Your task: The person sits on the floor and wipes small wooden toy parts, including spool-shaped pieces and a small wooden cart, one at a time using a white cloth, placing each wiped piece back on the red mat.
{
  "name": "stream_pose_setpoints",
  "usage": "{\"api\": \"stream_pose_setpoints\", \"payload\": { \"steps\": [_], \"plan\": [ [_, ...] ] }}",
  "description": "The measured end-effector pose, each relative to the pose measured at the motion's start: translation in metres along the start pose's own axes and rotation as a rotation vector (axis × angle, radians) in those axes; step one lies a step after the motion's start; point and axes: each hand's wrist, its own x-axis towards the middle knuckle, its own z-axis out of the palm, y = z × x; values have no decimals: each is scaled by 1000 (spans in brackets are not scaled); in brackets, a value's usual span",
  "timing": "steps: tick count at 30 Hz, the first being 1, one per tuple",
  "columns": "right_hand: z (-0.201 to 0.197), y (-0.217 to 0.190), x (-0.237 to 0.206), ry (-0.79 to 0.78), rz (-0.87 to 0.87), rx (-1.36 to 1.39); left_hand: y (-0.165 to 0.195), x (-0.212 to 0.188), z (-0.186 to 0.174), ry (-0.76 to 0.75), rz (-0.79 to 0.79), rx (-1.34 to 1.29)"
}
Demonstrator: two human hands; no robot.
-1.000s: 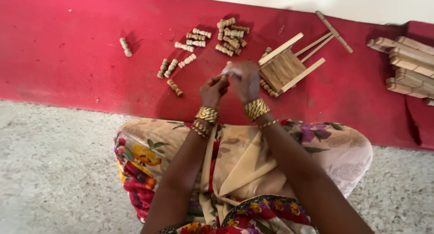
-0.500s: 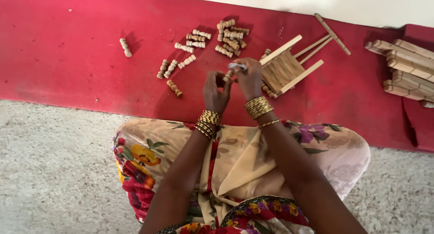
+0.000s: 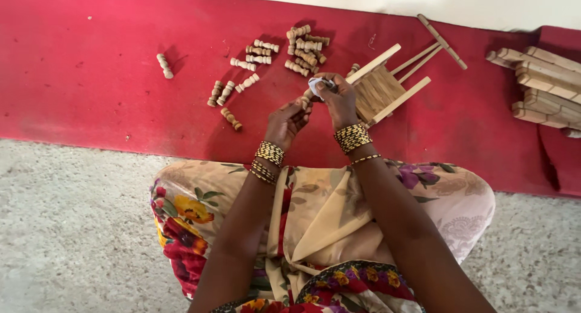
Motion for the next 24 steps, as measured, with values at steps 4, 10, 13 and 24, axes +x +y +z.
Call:
{"api": "stream_pose_setpoints", "payload": {
  "steps": [4, 10, 13, 24],
  "plan": [
    [19, 4, -12, -52, -275, -488, -5, 8, -9, 141, 102, 57],
    [39, 9, -19, 33, -529, -866, -15, 12, -18, 197, 399, 406],
    [33, 0, -14, 171, -509, -836, -27, 15, -8, 45, 542, 493],
    [43, -3, -28, -10, -354, -696, -17, 12, -11, 331, 665, 745]
  ]
}}
